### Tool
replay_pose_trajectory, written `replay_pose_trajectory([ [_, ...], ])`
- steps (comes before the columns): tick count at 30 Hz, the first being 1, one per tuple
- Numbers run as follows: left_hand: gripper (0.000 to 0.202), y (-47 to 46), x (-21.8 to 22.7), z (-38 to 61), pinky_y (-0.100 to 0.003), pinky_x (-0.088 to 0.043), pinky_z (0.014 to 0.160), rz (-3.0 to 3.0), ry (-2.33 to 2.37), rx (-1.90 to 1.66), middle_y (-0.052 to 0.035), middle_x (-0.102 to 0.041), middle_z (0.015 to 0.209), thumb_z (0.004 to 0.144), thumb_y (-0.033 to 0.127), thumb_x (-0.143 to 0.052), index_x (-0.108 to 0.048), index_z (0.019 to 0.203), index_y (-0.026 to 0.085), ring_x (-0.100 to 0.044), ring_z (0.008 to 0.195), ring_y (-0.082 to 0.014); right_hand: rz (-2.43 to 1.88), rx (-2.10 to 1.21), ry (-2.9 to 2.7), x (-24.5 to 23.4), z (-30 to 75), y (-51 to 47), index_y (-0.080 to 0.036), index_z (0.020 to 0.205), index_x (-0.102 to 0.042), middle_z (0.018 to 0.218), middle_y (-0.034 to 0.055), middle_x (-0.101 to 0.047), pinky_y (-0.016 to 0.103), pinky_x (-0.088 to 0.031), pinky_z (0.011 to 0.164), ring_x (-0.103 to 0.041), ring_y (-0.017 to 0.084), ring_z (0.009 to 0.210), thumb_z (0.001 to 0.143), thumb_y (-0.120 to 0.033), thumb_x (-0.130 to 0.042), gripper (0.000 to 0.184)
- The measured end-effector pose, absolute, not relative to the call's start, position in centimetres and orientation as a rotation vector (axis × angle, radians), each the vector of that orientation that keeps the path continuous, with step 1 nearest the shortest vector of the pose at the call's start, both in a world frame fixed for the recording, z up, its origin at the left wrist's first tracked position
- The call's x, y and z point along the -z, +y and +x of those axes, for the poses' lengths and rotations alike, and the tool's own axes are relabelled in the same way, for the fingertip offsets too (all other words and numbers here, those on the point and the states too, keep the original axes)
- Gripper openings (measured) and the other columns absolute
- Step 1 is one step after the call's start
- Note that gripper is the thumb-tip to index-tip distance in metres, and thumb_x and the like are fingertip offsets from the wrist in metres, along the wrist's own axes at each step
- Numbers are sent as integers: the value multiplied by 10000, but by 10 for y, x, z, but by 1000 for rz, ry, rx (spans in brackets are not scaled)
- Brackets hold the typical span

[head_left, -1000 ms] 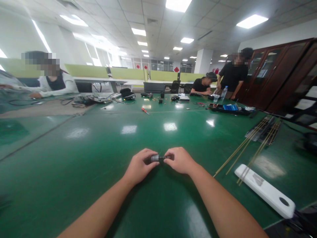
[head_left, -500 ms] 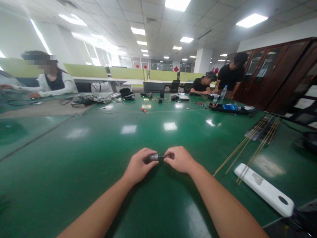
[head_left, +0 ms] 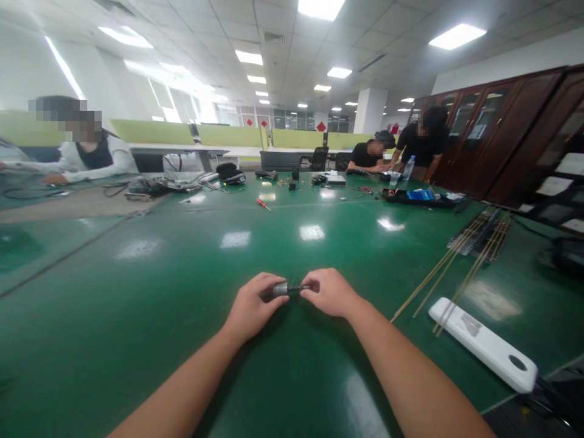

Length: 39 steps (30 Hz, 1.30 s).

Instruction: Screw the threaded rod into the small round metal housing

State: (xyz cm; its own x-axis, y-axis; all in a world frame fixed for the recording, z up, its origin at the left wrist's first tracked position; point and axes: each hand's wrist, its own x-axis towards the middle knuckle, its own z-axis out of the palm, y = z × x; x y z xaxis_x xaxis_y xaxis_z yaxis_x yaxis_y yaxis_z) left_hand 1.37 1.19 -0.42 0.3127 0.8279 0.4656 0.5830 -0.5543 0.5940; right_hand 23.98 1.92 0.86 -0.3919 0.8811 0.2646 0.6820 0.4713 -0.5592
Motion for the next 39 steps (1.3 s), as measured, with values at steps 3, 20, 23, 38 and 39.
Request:
replay_pose_trajectory([
  [3, 259, 12, 5, 13, -347, -496, 874, 2276, 1273, -1098, -42, -666, 1032, 802, 312, -699, -687, 1048, 234, -628, 962, -215, -1283, -477, -2187, -8, 241, 19, -215, 889, -736, 787, 10, -705, 248, -395, 634, -591, 140, 699, 816, -298, -669, 130],
  [20, 260, 13, 5, 13, -349, -511, 858, 2273, 1303, -1115, -54, -669, 1026, 796, 316, -703, -691, 1038, 222, -632, 955, -220, -1296, -484, -2171, -8, 243, 21, -216, 899, -740, 796, 11, -715, 249, -408, 643, -608, 144, 710, 819, -297, -674, 131],
  [23, 261, 13, 5, 13, -350, -516, 854, 2270, 1300, -1125, -54, -671, 1025, 791, 320, -706, -693, 1033, 222, -636, 947, -221, -1306, -498, -2168, -8, 243, 21, -216, 903, -740, 804, 14, -716, 251, -410, 648, -607, 144, 711, 820, -296, -673, 133],
  [38, 286, 15, 7, 13, -351, -544, 834, 2205, 1275, -1166, -66, -669, 1014, 803, 355, -698, -669, 1045, 206, -642, 913, -215, -1301, -510, -2150, -9, 247, 21, -209, 895, -740, 789, 12, -711, 244, -411, 639, -602, 138, 697, 813, -274, -670, 126],
  [39, 283, 15, 7, 13, -349, -546, 831, 2193, 1272, -1168, -64, -669, 1011, 805, 359, -697, -668, 1042, 207, -643, 907, -212, -1300, -508, -2150, -9, 247, 21, -209, 894, -740, 789, 12, -711, 245, -412, 641, -603, 138, 698, 812, -272, -670, 124],
])
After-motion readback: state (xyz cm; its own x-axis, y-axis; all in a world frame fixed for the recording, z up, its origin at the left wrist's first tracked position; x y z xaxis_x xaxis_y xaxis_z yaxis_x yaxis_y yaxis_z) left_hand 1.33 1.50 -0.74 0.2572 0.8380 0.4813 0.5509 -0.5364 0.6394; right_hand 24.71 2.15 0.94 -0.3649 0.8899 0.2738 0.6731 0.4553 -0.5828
